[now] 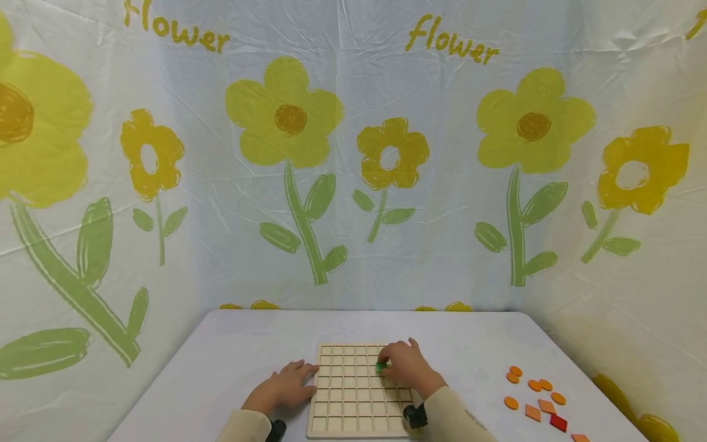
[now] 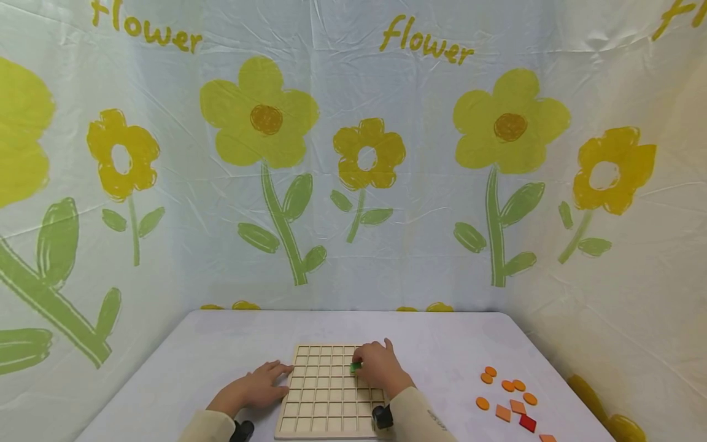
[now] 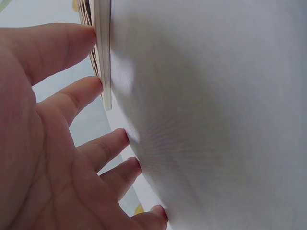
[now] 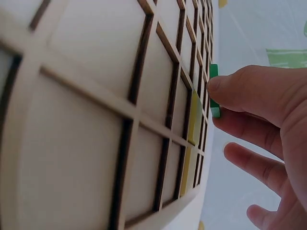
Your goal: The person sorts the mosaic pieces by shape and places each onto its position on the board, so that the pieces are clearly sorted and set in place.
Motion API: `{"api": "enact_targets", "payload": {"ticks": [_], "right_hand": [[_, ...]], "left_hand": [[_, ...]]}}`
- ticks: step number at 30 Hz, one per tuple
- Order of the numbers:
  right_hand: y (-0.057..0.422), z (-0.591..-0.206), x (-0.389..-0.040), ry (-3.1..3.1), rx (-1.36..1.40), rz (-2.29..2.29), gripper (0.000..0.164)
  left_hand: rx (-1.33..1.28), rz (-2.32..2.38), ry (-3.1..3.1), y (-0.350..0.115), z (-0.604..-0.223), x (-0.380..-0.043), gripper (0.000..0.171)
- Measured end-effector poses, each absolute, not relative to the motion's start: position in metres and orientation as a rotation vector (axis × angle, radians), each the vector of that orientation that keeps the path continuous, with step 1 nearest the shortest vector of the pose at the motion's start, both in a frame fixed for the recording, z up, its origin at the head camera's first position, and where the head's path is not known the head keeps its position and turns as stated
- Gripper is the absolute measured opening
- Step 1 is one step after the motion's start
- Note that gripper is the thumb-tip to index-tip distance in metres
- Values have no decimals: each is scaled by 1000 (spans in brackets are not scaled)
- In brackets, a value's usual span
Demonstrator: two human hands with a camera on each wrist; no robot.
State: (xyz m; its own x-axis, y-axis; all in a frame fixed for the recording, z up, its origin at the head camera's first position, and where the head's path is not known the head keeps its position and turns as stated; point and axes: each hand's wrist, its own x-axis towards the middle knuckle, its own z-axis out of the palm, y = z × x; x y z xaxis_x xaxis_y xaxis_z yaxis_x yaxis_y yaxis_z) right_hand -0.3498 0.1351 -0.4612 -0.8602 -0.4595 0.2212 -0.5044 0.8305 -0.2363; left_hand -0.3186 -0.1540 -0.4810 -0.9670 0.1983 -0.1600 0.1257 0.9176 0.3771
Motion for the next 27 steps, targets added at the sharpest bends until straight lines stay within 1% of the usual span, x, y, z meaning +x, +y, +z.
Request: {"api": "enact_targets", "payload": {"ticks": [27], "right_hand": [[126, -477, -361, -2859, 782, 486, 8]], "left_hand": [[247, 563, 2879, -153, -478, -318, 49]]}}
